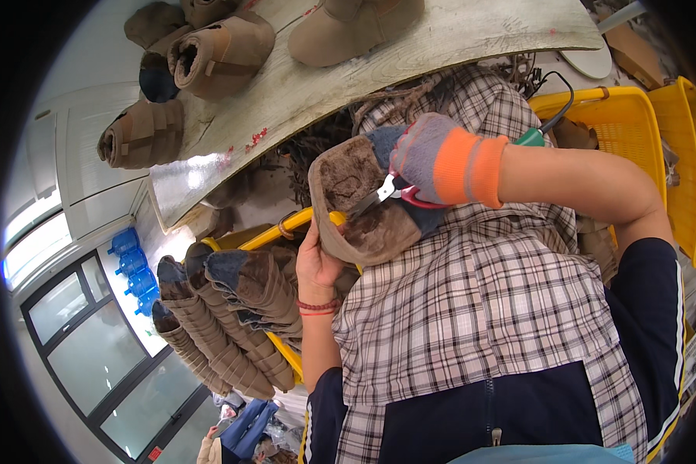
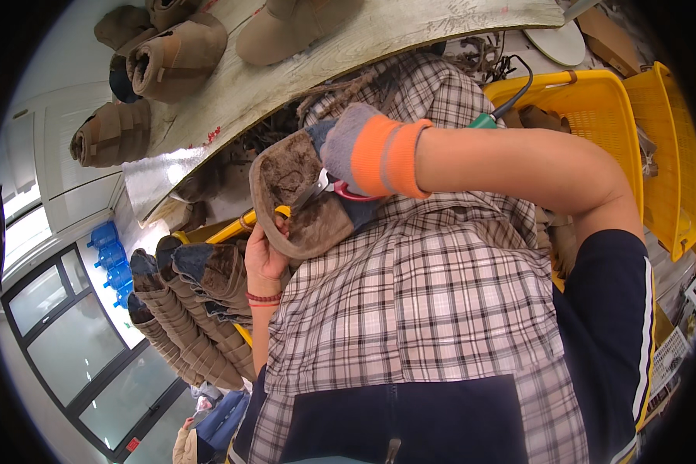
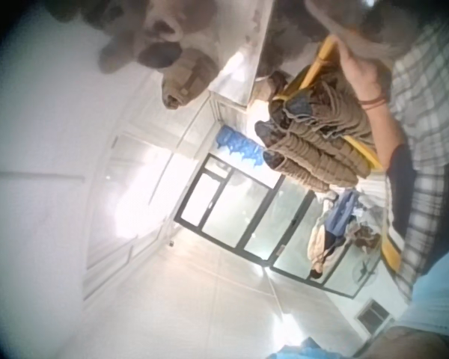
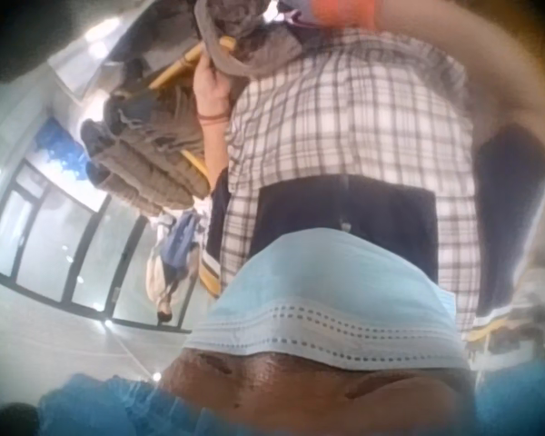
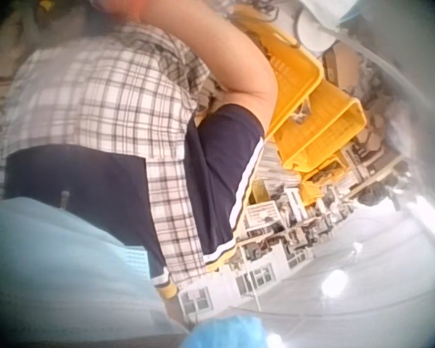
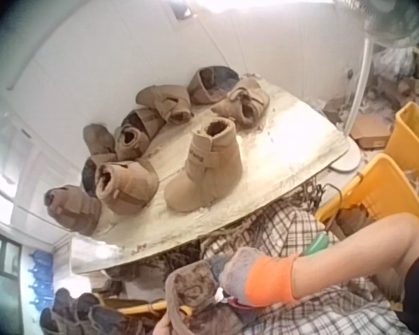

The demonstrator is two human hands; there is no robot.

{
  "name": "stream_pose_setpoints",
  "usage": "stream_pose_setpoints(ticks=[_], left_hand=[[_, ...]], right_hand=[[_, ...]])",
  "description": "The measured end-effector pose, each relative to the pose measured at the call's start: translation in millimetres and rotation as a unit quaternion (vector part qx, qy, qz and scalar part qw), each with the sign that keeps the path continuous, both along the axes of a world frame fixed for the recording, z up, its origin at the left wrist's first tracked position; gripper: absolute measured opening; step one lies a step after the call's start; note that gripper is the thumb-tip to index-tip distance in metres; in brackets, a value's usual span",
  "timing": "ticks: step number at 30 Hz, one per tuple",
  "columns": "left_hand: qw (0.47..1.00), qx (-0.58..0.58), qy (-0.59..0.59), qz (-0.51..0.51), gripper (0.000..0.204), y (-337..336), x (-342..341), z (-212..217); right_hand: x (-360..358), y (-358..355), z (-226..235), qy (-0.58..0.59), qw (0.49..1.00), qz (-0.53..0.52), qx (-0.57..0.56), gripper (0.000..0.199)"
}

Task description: The person repeatedly picks up brown slip-on shoes from a yellow rack, uses red-handled scissors to trim the fuzzy interior lining, and places the shoes on a wooden table. The person also uses a green handheld device to treat the interior of the shoes. The process is repeated for multiple shoes.

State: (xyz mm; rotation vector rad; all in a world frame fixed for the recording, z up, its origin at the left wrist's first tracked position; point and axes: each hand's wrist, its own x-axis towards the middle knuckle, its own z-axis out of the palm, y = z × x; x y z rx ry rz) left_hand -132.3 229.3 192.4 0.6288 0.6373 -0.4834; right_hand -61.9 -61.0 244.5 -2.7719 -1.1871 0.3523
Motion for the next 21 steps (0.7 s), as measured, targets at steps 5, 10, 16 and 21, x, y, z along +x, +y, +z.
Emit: stream_pose_setpoints(ticks=[5, 10, 16, 21], left_hand=[[1.000, -0.026, -0.002, -0.016, 0.027, 15.2, -2.9, -12.6], [0.995, -0.058, -0.047, -0.060, 0.029, 24.6, -4.2, -23.3], [0.999, 0.016, -0.028, -0.011, 0.027, 16.8, -5.7, -21.9], [0.997, 0.066, -0.032, -0.020, 0.028, 13.3, -9.0, -14.6]], right_hand=[[1.6, 11.1, 5.9, 0.018, 0.999, 0.017, -0.036, 0.014], [-3.3, 7.5, 18.4, 0.049, 0.997, 0.021, -0.060, 0.015], [-8.6, 4.4, 7.5, 0.035, 0.999, 0.025, 0.006, 0.013], [-9.4, 9.6, 16.1, 0.020, 0.998, 0.059, -0.011, 0.012]])
